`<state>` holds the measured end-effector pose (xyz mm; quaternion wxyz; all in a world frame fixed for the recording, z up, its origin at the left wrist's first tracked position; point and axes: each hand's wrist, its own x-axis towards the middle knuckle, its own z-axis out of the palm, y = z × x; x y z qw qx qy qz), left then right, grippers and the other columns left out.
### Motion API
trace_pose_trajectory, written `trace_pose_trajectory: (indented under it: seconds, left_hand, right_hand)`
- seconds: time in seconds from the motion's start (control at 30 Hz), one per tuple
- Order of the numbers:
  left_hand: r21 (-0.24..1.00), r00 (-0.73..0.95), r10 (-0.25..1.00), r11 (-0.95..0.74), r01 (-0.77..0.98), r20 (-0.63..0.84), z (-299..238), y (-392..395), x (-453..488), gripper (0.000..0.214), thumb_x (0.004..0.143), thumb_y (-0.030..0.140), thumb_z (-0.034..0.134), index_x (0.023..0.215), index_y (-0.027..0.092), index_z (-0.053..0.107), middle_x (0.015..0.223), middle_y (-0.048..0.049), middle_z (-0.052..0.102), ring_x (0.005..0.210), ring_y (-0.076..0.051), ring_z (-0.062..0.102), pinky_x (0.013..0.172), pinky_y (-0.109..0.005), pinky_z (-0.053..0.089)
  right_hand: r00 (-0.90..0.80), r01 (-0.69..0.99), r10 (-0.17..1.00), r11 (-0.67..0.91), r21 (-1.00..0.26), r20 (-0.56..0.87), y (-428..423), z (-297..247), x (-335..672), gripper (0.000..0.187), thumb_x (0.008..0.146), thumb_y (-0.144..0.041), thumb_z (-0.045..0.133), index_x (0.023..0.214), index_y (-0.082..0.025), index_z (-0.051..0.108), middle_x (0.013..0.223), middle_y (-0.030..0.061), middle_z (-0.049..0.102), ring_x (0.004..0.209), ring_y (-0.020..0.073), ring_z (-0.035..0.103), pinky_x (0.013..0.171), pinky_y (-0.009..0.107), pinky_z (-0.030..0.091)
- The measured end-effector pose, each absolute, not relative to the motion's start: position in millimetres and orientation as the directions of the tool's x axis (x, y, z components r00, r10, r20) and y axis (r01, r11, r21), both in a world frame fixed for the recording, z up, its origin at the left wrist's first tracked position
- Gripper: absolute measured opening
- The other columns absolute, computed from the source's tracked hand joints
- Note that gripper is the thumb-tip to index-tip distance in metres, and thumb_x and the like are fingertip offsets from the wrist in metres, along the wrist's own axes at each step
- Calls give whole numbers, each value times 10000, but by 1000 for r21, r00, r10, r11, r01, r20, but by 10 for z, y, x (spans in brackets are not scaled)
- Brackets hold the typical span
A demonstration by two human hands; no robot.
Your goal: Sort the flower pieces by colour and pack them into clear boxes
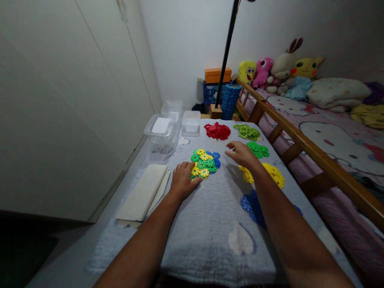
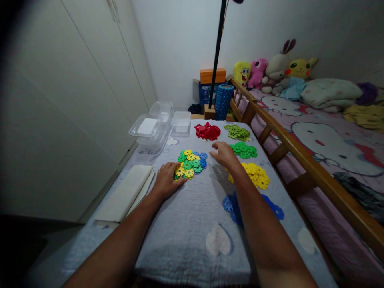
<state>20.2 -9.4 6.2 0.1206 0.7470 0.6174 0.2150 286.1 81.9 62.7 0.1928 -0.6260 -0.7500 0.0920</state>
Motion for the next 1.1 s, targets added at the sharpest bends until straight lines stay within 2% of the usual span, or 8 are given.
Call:
trace_pose_trajectory:
  seconds: [0.1, 0.3, 0.6, 0.83, 1.1]
  left_hand:
    - [453, 143, 974, -210, 866, 178, 46, -94, 199, 558, 801, 439, 764, 1283, 223, 587, 1288, -85, 637, 1166, -296, 560, 1004, -424, 433]
    - [446, 150, 974, -213, 870, 173, 20, -89, 191, 581, 807, 442, 752, 1313, 216, 577, 1290, -95, 629, 1171, -302, 553, 1002, -435, 436]
    - [433, 149, 978, -200, 879, 149, 42, -91, 195, 569, 810, 450, 743, 1313, 243, 576, 1303, -87, 621, 1178, -298, 553, 995, -421, 432]
    - [443, 151, 977, -202, 874, 148, 42, -86, 193, 563, 801, 441, 753, 1299, 240, 583, 1299, -84, 623, 1179, -300, 552, 998, -425, 427]
    - [444, 146, 978, -200, 873, 152, 35, -93, 195, 555, 806, 450, 754, 1297, 253, 584, 1302, -80, 618, 1173, -292, 551, 981, -415, 425]
  right_hand:
    - [-322, 856, 942, 333, -396, 98, 633, 530, 2398, 267, 882, -229, 647, 1133, -179, 725, 1155, 99, 723, 1057, 212, 634, 950, 309, 452]
    - [-173, 925, 978, 201, -322, 115, 457, 262, 2072, 356, 916, -212, 564, 1242, -149, 691, 1224, 154, 681, 1168, 265, 571, 1015, 359, 403]
    - [-156, 934, 981, 185, -306, 117, 383, 198, 2029, 370, 911, -238, 540, 1245, -178, 686, 1237, 132, 643, 1154, 282, 518, 992, 370, 387]
    - [-150, 894, 964, 227, -387, 218, 379, 135, 2024, 298, 841, -187, 564, 1117, -181, 676, 1150, 132, 656, 1089, 288, 522, 965, 385, 398]
    - [-160, 769, 934, 320, -553, 319, 440, 139, 2057, 155, 827, -152, 512, 908, -207, 632, 946, 82, 681, 919, 233, 587, 887, 345, 440]
